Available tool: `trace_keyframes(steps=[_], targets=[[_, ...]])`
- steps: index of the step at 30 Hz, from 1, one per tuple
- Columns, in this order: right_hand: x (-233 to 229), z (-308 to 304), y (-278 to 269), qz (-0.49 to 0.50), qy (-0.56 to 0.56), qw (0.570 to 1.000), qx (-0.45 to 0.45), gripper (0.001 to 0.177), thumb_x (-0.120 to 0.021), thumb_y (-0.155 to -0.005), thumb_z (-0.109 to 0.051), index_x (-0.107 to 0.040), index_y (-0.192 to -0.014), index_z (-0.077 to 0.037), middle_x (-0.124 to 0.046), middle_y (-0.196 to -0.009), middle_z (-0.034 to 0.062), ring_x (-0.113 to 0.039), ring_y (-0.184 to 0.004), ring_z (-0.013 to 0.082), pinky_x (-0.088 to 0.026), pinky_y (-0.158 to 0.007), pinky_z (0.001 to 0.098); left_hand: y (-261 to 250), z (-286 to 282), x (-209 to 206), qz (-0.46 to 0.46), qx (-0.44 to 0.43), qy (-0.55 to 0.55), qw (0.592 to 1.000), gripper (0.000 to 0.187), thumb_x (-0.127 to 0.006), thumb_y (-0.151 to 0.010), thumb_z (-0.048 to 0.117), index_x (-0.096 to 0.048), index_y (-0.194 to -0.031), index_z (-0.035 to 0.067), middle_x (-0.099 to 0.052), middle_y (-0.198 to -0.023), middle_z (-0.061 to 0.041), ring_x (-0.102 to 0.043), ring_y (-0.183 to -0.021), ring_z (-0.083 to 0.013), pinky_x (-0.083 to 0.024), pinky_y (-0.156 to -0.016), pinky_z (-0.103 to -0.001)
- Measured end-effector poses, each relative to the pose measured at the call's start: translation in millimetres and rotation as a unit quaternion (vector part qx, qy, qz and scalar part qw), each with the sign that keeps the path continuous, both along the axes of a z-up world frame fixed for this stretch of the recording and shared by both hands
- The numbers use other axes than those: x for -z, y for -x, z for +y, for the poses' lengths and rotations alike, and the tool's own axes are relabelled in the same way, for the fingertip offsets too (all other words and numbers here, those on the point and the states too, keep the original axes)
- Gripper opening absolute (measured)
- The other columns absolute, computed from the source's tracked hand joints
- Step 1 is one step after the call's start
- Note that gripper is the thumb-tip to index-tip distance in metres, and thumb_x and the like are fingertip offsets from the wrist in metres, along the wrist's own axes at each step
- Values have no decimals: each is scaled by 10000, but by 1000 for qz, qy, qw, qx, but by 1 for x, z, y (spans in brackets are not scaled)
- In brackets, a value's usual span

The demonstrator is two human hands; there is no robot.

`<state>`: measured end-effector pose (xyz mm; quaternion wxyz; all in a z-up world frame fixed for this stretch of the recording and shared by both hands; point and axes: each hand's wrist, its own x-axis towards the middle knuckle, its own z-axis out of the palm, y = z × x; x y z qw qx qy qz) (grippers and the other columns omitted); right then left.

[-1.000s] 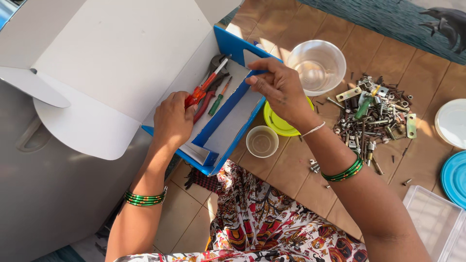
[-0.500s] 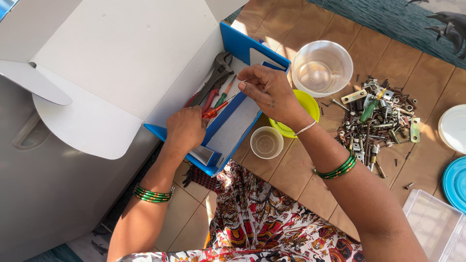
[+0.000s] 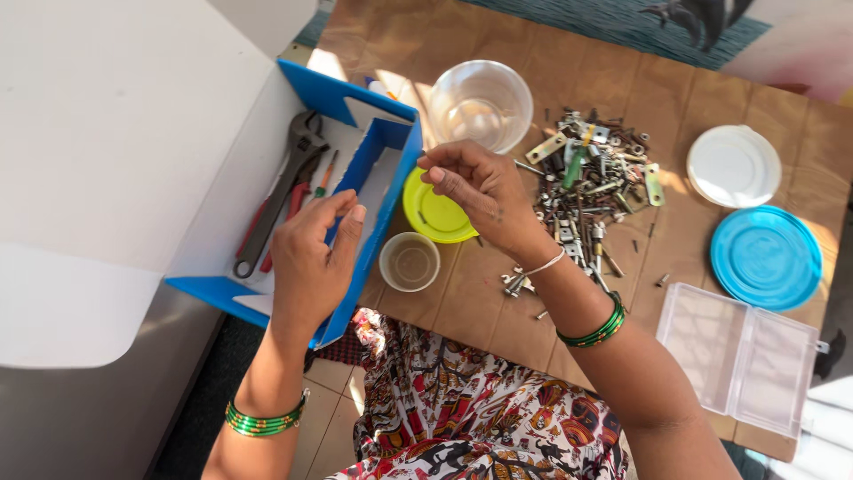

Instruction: The person sorts a mixed pile of hardware and tools on a wooden table, placing pliers, a wrench, and screwdrivers into a blue and white cardboard box. They also open a small plastic case and move bowls and lids aside while organizing the items.

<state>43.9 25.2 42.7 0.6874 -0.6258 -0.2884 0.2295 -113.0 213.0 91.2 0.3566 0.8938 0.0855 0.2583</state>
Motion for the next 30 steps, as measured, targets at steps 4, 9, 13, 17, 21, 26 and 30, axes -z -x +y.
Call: trace_keyframes(steps=[4, 9, 13, 17, 21, 26, 30], targets=[[22, -59, 9, 57, -29, 996, 62, 267, -650, -1040, -183, -656, -1231, 2, -725, -1156, 73, -705, -1040, 125, -579, -920, 274, -18, -59, 11, -26, 90, 84, 992, 249, -646, -1031, 200, -707, -1129, -22, -752, -1075, -177, -765, -990, -320, -584, -858, -378], [48, -144, 11, 69, 12, 981, 182, 244, -659, -1019, -171, -661, -1203, -10, -760, -1092, 69, -722, -921, 122, -589, -818, 270, -49, -132, 47, -25, 150, 144, 978, 244, -671, -1009, 183, -708, -1149, -14, -748, -1123, -171, -746, -1045, -320, -576, -912, -380], [63, -201, 9, 68, 78, 961, 258, 215, -684, -1018, -155, -719, -1155, 6, -748, -1014, 55, -656, -826, 94, -529, -728, 245, -64, -168, 79, -2, 157, 110, 981, 261, -684, -990, 184, -704, -1170, -3, -730, -1213, -155, -695, -1127, -338, -538, -978, -417], [71, -224, 3, -67, 199, 937, 279, 167, -724, -981, -154, -769, -1074, -23, -706, -899, 68, -629, -750, 126, -504, -676, 270, -71, -185, 103, -16, 162, 26, 986, 322, -681, -983, 224, -690, -1223, 10, -660, -1320, -162, -579, -1311, -400, -446, -1099, -494], [76, -217, -11, -230, 326, 886, 238, 172, -747, -935, -204, -795, -1017, -60, -681, -843, 103, -646, -735, 217, -506, -682, 351, -71, -188, 113, 2, 160, -34, 987, 353, -656, -990, 255, -681, -1245, 14, -623, -1374, -163, -503, -1386, -417, -370, -1161, -547], [86, -189, -32, -291, 429, 829, 210, 261, -754, -883, -342, -808, -873, -87, -688, -843, 116, -667, -769, 310, -516, -683, 445, -67, -184, 111, 8, 157, -50, 986, 379, -648, -993, 261, -668, -1270, 3, -601, -1398, -188, -479, -1395, -433, -345, -1171, -564], [90, -179, -49, -296, 452, 823, 175, 267, -775, -837, -339, -798, -825, -73, -712, -846, 130, -677, -792, 352, -528, -724, 458, -66, -175, 106, 8, 163, -32, 986, 386, -654, -994, 258, -662, -1281, 0, -597, -1400, -194, -478, -1401, -438, -356, -1179, -550]])
